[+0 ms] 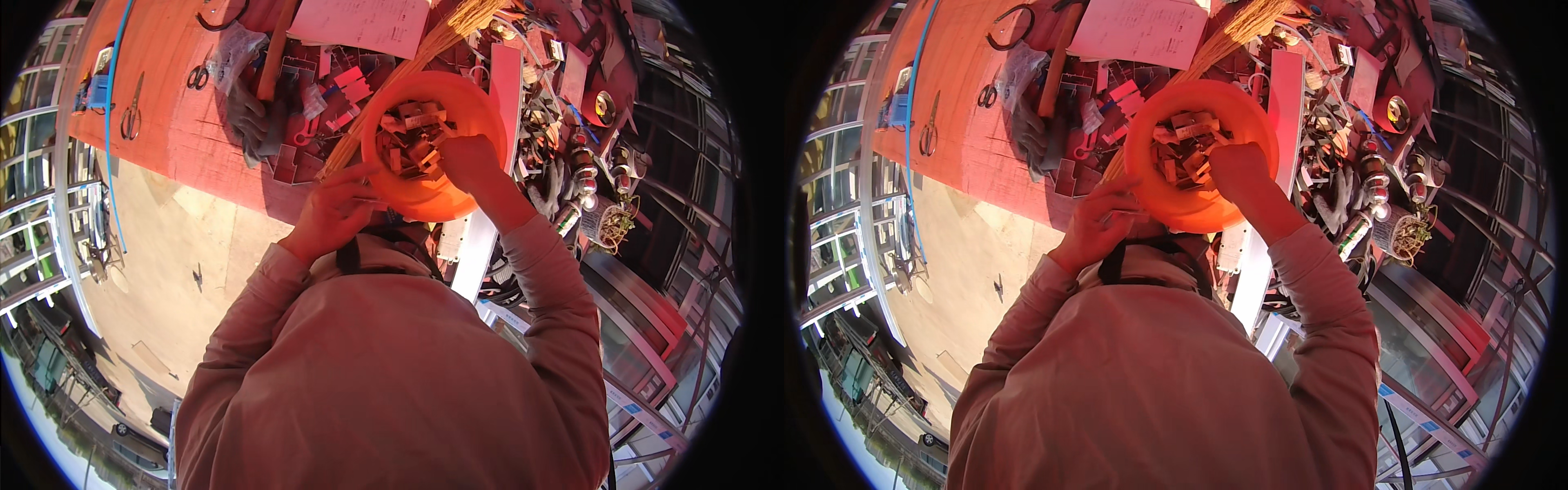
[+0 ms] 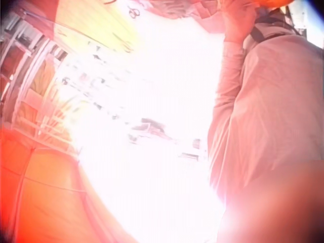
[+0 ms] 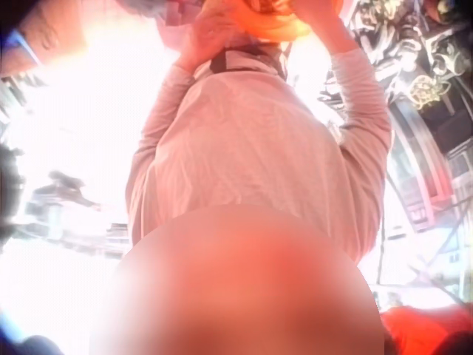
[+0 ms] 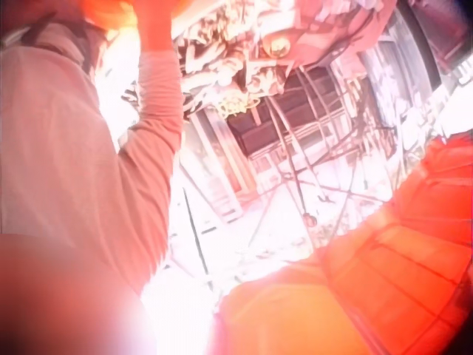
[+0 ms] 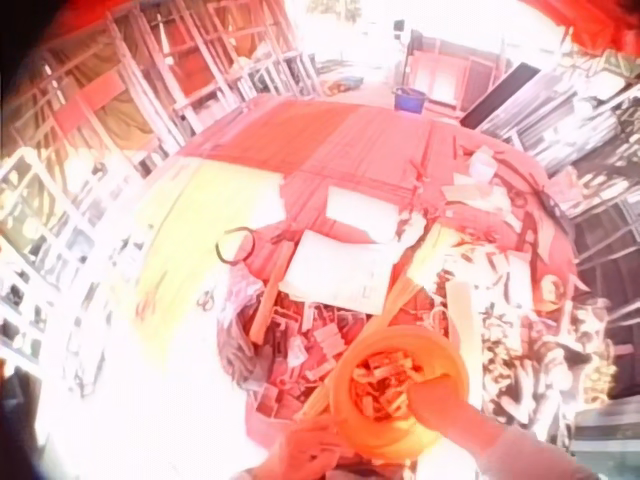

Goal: The person selects small wooden blocks from a bucket, then uses a cordless drill to drive screws into a long white plank resting on a red workbench. The person repeatedly positions blocks and drives screws along the plank's length.

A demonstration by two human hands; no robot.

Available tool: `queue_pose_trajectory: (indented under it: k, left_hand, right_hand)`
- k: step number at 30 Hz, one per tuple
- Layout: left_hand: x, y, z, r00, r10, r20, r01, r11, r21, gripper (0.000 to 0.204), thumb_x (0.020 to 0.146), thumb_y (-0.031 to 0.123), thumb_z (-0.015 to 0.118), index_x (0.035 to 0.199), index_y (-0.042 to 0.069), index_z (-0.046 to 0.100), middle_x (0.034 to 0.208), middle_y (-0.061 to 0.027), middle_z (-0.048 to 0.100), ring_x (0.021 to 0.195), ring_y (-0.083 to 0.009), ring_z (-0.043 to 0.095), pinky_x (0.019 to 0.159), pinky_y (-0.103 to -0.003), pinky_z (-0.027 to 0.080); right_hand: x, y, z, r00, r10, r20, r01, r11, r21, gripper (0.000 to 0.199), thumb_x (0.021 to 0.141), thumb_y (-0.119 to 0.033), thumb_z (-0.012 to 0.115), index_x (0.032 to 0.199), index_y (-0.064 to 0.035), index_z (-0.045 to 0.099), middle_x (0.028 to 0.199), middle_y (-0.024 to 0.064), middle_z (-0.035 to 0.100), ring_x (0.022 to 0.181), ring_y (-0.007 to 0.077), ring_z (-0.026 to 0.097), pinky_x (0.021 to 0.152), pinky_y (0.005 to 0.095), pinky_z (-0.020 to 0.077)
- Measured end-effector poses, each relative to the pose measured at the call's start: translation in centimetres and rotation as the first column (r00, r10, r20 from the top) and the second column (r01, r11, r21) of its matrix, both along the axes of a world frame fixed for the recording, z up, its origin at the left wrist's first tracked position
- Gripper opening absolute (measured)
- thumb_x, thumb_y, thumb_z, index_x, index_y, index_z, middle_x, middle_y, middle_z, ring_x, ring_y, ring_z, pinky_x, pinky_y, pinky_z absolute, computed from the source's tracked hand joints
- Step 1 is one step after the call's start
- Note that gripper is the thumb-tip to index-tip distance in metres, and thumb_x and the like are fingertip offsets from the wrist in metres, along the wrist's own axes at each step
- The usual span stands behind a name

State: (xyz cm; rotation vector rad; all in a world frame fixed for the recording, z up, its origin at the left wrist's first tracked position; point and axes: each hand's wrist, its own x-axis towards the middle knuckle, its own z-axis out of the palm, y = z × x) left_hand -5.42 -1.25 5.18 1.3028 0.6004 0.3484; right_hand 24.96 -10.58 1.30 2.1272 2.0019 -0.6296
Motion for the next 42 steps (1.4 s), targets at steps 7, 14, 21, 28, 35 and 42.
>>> queue_pose_trajectory:
  k: [7, 14, 21, 28, 35, 42]
  left_hand:
    - [0.6, 0.4, 0.2, 0.998, -0.044, 0.039, 0.04, 0.995, 0.089, 0.024, 0.093, -0.008, 0.06, 0.113, -0.007, 0.072, 0.153, -0.0171, 0.053, 0.114, -0.0258, 0.073, 0.089, -0.034, 0.064]
    - [0.5, 0.1, 0.0, 1.0, -0.02, 0.022, 0.019, 0.998, 0.055, 0.023, 0.09, -0.006, 0.062, 0.109, -0.001, 0.075, 0.152, -0.0165, 0.055, 0.128, -0.0253, 0.063, 0.099, -0.037, 0.06]
    - [0.6, 0.3, 0.0, 1.0, -0.021, 0.018, 0.02, 0.999, 0.048, 0.024, 0.089, -0.007, 0.062, 0.109, -0.002, 0.075, 0.151, -0.0162, 0.056, 0.125, -0.0246, 0.064, 0.098, -0.037, 0.061]
    - [0.5, 0.1, -0.6, 1.0, -0.024, 0.005, 0.023, 0.999, 0.037, 0.024, 0.091, -0.007, 0.06, 0.11, -0.004, 0.074, 0.15, -0.0168, 0.055, 0.122, -0.0234, 0.066, 0.095, -0.037, 0.063]
    - [0.2, -0.1, -0.8, 0.999, 0.004, 0.047, -0.006, 1.0, 0.022, 0.024, 0.093, -0.005, 0.06, 0.112, -0.005, 0.075, 0.15, -0.0148, 0.055, 0.106, -0.0219, 0.077, 0.085, -0.031, 0.064]
    - [0.3, -0.2, -0.6, 0.999, 0.006, 0.05, -0.007, 1.0, 0.021, 0.028, 0.09, -0.004, 0.062, 0.112, 0.001, 0.079, 0.148, -0.012, 0.058, 0.102, -0.0159, 0.073, 0.084, -0.03, 0.061]
  right_hand:
    - [-0.1, 1.9, 3.1, 0.993, -0.069, 0.094, 0.069, 0.998, 0.004, 0.014, 0.089, -0.013, 0.063, 0.088, -0.0059, 0.075, 0.081, 0.0165, 0.074, 0.076, 0.0364, 0.074, 0.067, 0.0478, 0.0583]
    - [0.1, 2.6, 3.8, 0.991, -0.025, 0.129, 0.028, 0.999, -0.021, 0.022, 0.091, -0.01, 0.059, 0.107, -0.0029, 0.074, 0.088, 0.0182, 0.076, 0.08, 0.0353, 0.076, 0.069, 0.0474, 0.0591]
    - [-1.3, 3.6, 4.6, 0.918, -0.306, -0.252, 0.348, 0.927, 0.14, 0.039, 0.093, -0.012, 0.063, 0.131, -0.0182, 0.071, 0.092, 0.0156, 0.076, 0.085, 0.0322, 0.075, 0.076, 0.0427, 0.0592]
    - [-3.4, 2.1, 0.3, 0.965, 0.019, -0.262, -0.038, 0.997, -0.066, 0.017, 0.09, -0.017, 0.065, 0.1, -0.0118, 0.078, 0.086, 0.0082, 0.076, 0.082, 0.0299, 0.075, 0.069, 0.0404, 0.0578]
    - [-6.2, 1.3, -4.0, 0.982, 0.183, 0.05, -0.163, 0.948, -0.272, 0.014, 0.089, -0.018, 0.066, 0.092, -0.014, 0.079, 0.087, 0.0088, 0.077, 0.082, 0.0298, 0.076, 0.067, 0.0423, 0.0584]
    - [-3.3, 1.1, -2.1, 0.968, -0.115, -0.222, 0.083, 0.986, -0.147, 0.017, 0.092, -0.019, 0.065, 0.103, -0.0136, 0.077, 0.089, 0.0104, 0.077, 0.084, 0.03, 0.076, 0.07, 0.04, 0.0582]
